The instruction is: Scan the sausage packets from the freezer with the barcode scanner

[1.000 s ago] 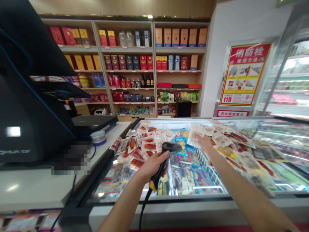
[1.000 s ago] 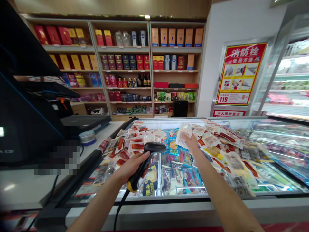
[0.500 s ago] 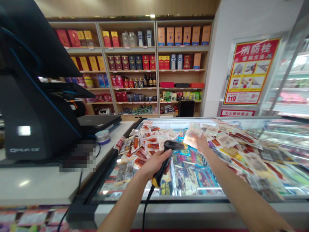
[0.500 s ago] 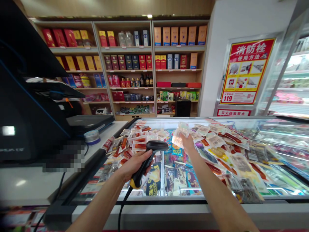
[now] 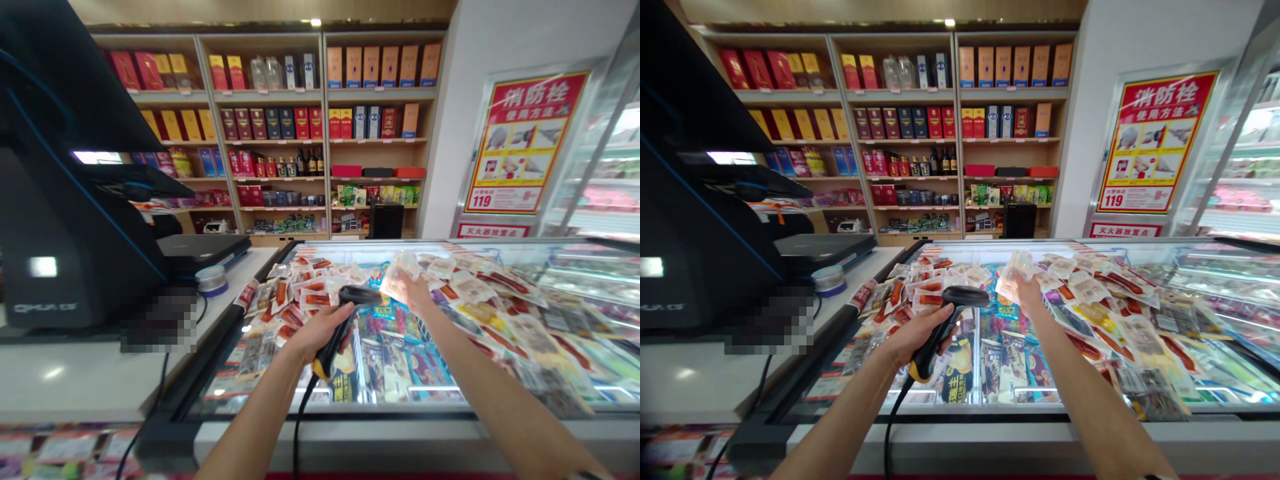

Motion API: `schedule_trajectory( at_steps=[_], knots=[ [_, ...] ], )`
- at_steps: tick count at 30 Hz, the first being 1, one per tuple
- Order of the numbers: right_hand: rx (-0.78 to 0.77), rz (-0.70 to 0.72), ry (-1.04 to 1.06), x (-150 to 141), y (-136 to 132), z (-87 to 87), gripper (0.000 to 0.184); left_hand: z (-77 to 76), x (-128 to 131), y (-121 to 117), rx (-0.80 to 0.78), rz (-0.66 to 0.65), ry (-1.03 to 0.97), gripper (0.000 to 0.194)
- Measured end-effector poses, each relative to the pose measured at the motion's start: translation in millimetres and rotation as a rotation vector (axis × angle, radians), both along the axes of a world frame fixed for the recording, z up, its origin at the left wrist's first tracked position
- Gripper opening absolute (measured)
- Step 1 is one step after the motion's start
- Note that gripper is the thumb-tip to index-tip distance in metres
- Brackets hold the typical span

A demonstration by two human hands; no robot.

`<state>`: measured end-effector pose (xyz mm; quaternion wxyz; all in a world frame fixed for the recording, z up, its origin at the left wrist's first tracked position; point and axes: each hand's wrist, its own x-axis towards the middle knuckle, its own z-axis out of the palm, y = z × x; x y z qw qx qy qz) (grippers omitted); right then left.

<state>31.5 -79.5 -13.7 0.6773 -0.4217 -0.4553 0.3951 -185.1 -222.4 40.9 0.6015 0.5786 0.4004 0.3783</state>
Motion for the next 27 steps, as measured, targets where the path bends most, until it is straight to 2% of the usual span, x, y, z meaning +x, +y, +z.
schedule_trajectory(
  at_steps=[7,12,18,27],
  knots=[
    [-0.053,0.026,0.083,1,8,-1.3,0.044,-2.8,-6,1,-0.043,0.019,0.024,0.039],
    [-0.054,0.031,0.114,-2,2,2.0,0.043,-3.9,-7,0,-0.007,-0.021,-0.012,0.038],
    [-0.112,0.044,0.202,-7,-2,7.1,0.034,-1.1,-13,-2,-0.020,0.041,-0.041,0.038],
    [-0.121,0.109,0.262,-23,-9,15.6,0.028,-8.5,-11,0,-0.057,-0.020,-0.048,0.039]
  ],
)
